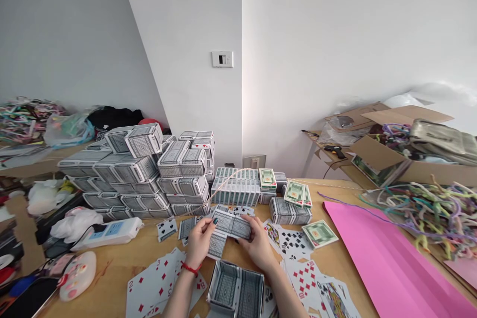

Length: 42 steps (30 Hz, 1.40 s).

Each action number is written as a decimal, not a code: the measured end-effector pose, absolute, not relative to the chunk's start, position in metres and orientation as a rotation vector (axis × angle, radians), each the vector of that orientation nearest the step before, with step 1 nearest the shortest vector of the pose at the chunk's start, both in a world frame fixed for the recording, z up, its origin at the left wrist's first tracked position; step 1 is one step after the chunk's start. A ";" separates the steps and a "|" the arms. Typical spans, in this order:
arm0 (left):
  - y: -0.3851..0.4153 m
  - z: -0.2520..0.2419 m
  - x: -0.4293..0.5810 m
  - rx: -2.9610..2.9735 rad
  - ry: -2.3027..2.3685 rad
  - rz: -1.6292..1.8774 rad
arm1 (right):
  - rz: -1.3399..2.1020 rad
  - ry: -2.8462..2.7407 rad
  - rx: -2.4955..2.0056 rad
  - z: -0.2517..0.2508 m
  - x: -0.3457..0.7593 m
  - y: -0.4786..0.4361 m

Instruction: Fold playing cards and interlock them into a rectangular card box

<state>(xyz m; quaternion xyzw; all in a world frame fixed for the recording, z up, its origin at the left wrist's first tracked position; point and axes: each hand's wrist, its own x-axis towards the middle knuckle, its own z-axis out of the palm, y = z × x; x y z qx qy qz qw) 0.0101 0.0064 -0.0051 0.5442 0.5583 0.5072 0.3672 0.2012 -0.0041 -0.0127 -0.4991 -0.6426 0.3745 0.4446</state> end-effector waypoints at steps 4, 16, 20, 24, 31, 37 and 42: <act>0.005 -0.003 0.012 1.400 1.415 1.272 | 0.935 -1.598 -1.259 -0.016 0.202 -0.003; 0.003 0.000 0.016 1.435 1.369 1.208 | 0.968 -1.597 -1.208 -0.009 0.204 -0.004; 0.003 0.000 0.017 1.504 1.417 1.127 | 0.987 -1.551 -1.139 -0.012 0.205 0.000; 0.000 0.002 0.019 1.498 1.460 1.110 | 1.089 -1.433 -1.109 -0.011 0.203 0.000; -0.005 0.010 0.022 1.497 1.403 1.097 | 1.311 -1.395 -1.098 0.002 0.199 -0.004; -0.005 0.007 0.024 1.495 1.405 1.128 | 1.422 -1.337 -1.054 0.010 0.193 -0.008; -0.006 0.006 0.023 1.489 1.417 1.121 | 1.482 -1.313 -0.971 0.012 0.190 -0.011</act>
